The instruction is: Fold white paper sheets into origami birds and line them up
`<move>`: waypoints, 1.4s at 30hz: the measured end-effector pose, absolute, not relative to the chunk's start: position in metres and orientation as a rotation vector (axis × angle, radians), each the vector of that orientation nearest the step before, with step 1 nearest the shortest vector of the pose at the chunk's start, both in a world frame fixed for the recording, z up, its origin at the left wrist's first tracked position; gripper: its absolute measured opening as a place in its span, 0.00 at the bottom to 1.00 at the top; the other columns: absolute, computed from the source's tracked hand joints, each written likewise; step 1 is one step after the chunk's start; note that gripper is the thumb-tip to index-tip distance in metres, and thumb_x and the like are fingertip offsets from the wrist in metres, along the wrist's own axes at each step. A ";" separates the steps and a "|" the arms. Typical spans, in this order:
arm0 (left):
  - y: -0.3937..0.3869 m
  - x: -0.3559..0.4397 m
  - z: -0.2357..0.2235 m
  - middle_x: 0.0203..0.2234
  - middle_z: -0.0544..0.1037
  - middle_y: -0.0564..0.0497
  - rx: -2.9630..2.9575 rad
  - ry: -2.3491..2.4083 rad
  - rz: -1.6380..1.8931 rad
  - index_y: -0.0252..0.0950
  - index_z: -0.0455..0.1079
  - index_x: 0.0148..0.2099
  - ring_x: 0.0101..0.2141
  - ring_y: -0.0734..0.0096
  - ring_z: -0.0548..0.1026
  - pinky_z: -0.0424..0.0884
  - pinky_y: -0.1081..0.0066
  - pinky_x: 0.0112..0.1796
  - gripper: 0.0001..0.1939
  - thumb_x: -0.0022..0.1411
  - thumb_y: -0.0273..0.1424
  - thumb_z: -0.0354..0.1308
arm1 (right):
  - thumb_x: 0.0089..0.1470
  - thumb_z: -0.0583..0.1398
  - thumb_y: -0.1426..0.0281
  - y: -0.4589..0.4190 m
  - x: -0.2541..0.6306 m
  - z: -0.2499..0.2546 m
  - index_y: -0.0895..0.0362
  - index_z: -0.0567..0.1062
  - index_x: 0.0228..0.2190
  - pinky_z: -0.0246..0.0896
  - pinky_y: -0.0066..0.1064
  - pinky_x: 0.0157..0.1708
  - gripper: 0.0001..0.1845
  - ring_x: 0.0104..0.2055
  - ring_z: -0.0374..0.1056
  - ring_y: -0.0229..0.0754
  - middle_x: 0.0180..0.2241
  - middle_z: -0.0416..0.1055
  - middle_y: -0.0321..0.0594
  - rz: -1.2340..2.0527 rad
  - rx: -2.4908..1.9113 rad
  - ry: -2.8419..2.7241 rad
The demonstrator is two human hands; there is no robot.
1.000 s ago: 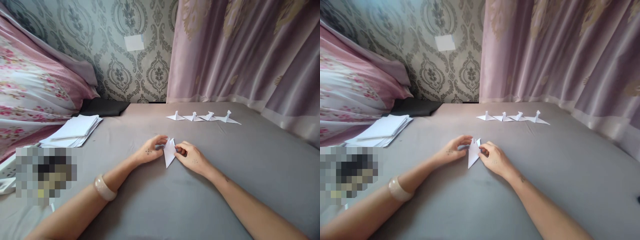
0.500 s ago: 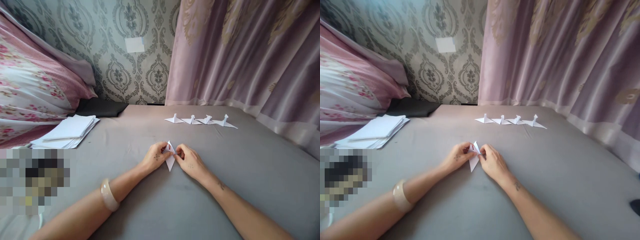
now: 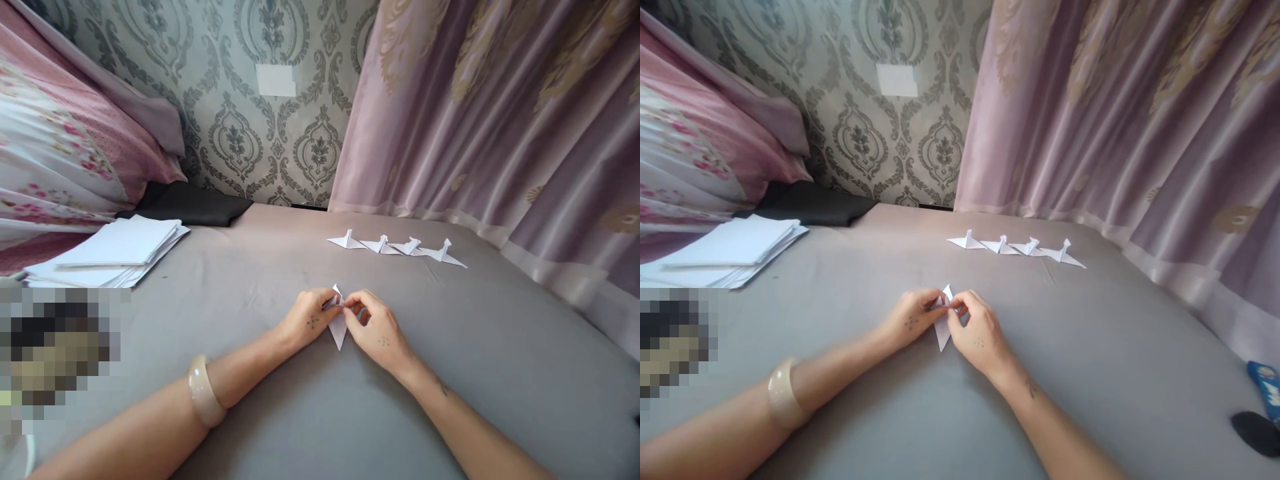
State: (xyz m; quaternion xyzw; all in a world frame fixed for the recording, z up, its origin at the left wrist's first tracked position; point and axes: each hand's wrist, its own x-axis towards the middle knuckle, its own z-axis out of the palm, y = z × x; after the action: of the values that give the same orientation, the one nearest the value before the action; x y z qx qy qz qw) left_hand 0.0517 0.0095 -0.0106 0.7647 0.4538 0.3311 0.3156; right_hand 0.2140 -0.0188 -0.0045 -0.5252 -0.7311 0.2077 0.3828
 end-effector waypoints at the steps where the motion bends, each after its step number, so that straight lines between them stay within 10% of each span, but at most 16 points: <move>1: 0.010 0.051 -0.012 0.19 0.63 0.59 2.044 1.185 0.871 0.35 0.67 0.28 0.23 0.78 0.61 0.56 0.77 0.26 0.06 0.58 0.27 0.54 | 0.52 0.55 0.71 -0.019 0.214 -0.004 0.54 0.69 0.31 0.62 0.28 0.32 0.03 0.31 0.68 0.37 0.30 0.71 0.35 0.541 -1.359 -1.853; 42: 0.009 0.043 -0.003 0.30 0.80 0.54 1.951 1.092 0.885 0.36 0.76 0.37 0.32 0.73 0.75 0.66 0.76 0.34 0.08 0.62 0.29 0.55 | 0.46 0.60 0.58 -0.001 0.209 0.032 0.60 0.77 0.25 0.55 0.28 0.28 0.17 0.28 0.61 0.36 0.24 0.69 0.37 1.199 -1.651 -1.545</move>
State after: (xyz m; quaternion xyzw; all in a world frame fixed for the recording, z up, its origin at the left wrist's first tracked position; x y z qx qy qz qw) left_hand 0.0426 0.0089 -0.0030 0.7569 0.4235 0.3435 0.3602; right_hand 0.2092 -0.0013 0.0325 -0.6180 -0.5782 0.4489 0.2869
